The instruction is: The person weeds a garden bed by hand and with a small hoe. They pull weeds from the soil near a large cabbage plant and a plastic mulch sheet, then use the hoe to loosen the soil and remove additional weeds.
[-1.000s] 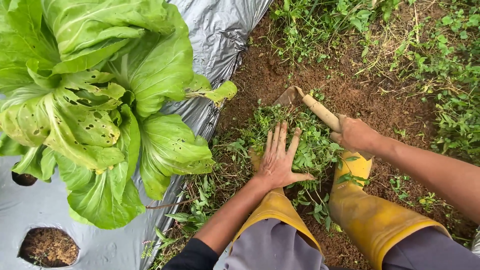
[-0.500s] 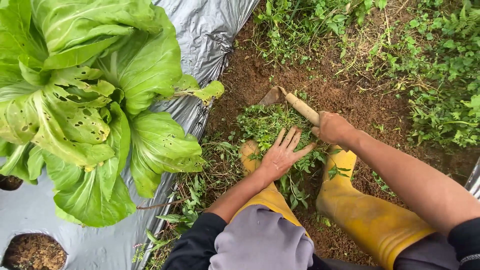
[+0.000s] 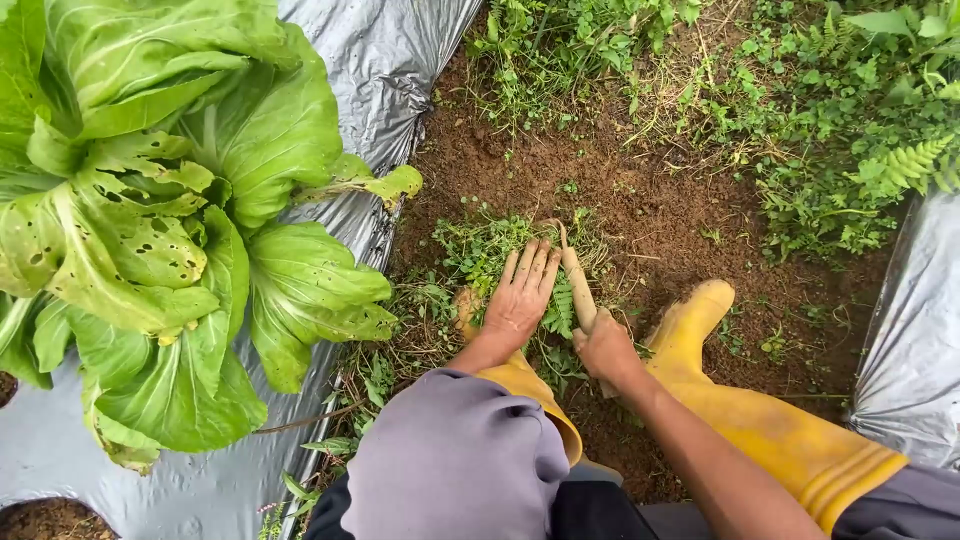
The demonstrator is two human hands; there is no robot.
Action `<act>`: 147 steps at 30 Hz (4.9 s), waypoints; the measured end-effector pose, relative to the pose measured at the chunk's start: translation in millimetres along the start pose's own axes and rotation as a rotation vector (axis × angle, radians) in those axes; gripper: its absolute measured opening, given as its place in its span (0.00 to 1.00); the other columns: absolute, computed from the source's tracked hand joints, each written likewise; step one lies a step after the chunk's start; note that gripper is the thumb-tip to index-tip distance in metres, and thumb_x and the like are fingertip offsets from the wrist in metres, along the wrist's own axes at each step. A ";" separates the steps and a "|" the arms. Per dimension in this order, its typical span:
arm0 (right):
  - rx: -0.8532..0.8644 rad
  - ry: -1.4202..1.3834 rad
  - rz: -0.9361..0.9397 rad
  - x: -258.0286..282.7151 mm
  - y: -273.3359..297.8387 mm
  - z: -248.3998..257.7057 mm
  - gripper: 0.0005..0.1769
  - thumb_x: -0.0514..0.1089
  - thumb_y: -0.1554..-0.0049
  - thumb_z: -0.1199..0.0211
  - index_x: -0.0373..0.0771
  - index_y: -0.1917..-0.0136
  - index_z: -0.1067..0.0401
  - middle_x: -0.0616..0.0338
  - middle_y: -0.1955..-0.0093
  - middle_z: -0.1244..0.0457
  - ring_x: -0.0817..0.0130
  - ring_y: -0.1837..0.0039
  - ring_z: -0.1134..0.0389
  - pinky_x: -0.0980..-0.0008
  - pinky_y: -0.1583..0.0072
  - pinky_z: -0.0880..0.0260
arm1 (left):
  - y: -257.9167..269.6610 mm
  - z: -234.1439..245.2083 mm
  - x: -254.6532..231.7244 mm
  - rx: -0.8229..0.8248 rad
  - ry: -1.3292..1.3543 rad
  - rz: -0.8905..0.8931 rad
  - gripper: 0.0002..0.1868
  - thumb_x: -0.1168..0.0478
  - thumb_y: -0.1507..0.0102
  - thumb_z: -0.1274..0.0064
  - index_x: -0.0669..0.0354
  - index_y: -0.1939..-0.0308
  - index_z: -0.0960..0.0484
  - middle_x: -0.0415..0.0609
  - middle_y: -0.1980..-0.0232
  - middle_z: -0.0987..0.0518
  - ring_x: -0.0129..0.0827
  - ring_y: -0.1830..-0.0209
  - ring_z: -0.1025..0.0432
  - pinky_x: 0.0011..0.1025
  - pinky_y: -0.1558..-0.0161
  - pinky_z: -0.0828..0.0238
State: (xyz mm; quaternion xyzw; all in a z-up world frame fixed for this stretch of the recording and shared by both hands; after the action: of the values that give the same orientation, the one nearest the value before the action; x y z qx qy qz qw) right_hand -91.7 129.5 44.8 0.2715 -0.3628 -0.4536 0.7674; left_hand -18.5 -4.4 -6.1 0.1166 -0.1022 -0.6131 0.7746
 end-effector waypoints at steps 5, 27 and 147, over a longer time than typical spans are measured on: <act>0.008 -0.014 -0.053 -48.0 21.7 -37.7 0.22 0.49 0.44 0.43 0.26 0.48 0.35 0.29 0.53 0.32 0.34 0.44 0.28 0.44 0.43 0.26 | -0.8 -33.1 -18.6 0.009 0.027 -0.155 0.47 0.67 0.42 0.41 0.61 0.24 0.49 0.64 0.24 0.41 0.53 0.21 0.49 0.52 0.23 0.60; -0.121 -0.357 -0.199 -51.0 44.8 -80.9 0.16 0.50 0.49 0.47 0.38 0.52 0.40 0.36 0.50 0.32 0.38 0.49 0.32 0.44 0.47 0.35 | 0.6 -17.7 -19.9 0.127 -0.020 -0.244 0.30 0.63 0.40 0.46 0.55 0.34 0.35 0.44 0.51 0.24 0.32 0.51 0.32 0.37 0.37 0.39; -0.439 0.183 0.280 72.5 -17.5 -5.5 0.14 0.48 0.39 0.44 0.42 0.43 0.38 0.49 0.47 0.30 0.54 0.56 0.25 0.49 0.48 0.22 | 12.1 17.4 101.7 0.003 0.134 0.685 0.12 0.64 0.42 0.44 0.56 0.55 0.25 0.52 0.58 0.19 0.43 0.59 0.20 0.45 0.45 0.33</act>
State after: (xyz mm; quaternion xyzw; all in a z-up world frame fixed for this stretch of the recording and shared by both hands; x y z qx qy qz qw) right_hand -72.4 57.5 51.0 0.0855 -0.2191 -0.3845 0.8926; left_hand 10.6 -101.8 15.8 0.1166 -0.0855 -0.3083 0.9402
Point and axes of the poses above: each hand's wrist, its own y-axis away from the middle knuckle, its own z-axis out of the back of the hand, x = y × z, the point moved 2 cm from there along -y, towards the middle knuckle
